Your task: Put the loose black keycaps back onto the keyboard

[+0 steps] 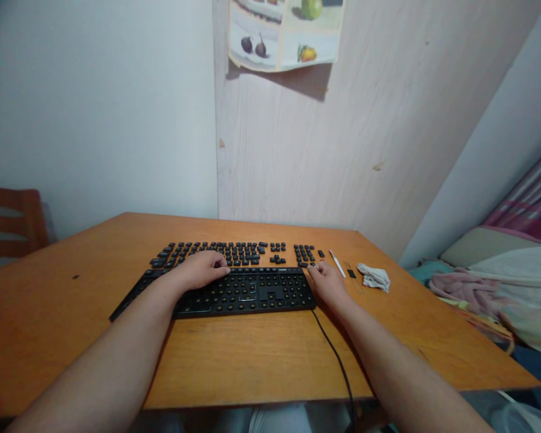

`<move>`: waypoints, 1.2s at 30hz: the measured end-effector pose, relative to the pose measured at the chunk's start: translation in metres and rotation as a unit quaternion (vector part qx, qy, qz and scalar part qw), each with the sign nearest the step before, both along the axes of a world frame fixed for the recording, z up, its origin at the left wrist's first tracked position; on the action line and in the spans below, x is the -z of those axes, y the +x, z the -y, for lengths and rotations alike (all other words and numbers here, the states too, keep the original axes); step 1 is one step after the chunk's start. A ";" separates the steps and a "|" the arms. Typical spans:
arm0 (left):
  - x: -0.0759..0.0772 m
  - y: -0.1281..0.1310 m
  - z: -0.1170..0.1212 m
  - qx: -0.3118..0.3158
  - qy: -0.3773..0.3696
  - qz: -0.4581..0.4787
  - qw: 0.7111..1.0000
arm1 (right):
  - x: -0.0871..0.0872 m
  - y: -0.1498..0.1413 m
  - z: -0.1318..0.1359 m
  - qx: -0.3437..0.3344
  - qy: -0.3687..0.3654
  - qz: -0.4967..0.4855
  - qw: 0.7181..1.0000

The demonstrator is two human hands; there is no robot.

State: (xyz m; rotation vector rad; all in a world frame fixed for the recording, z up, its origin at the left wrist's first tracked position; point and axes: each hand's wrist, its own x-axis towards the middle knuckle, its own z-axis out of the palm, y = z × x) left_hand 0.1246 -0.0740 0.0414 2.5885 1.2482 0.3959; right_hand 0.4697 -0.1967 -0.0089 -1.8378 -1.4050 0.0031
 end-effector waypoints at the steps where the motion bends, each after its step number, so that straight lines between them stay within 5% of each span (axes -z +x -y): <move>1: 0.000 0.000 0.000 0.002 0.001 0.003 1.000 | 0.003 0.001 0.001 0.001 -0.001 -0.001 1.000; 14: 0.003 -0.002 -0.002 0.013 0.005 0.083 0.996 | 0.011 0.001 -0.006 0.036 -0.032 0.042 0.998; 25: -0.031 -0.012 0.007 -0.027 0.002 0.278 0.960 | 0.007 -0.001 -0.005 0.038 -0.060 0.065 0.995; 31: -0.034 -0.044 0.007 -0.040 -0.014 0.330 0.943 | 0.008 0.000 -0.006 0.039 -0.066 0.071 0.995; 36: -0.028 -0.085 0.003 -0.122 -0.002 0.400 0.908 | 0.007 -0.002 -0.005 0.044 -0.076 0.073 0.994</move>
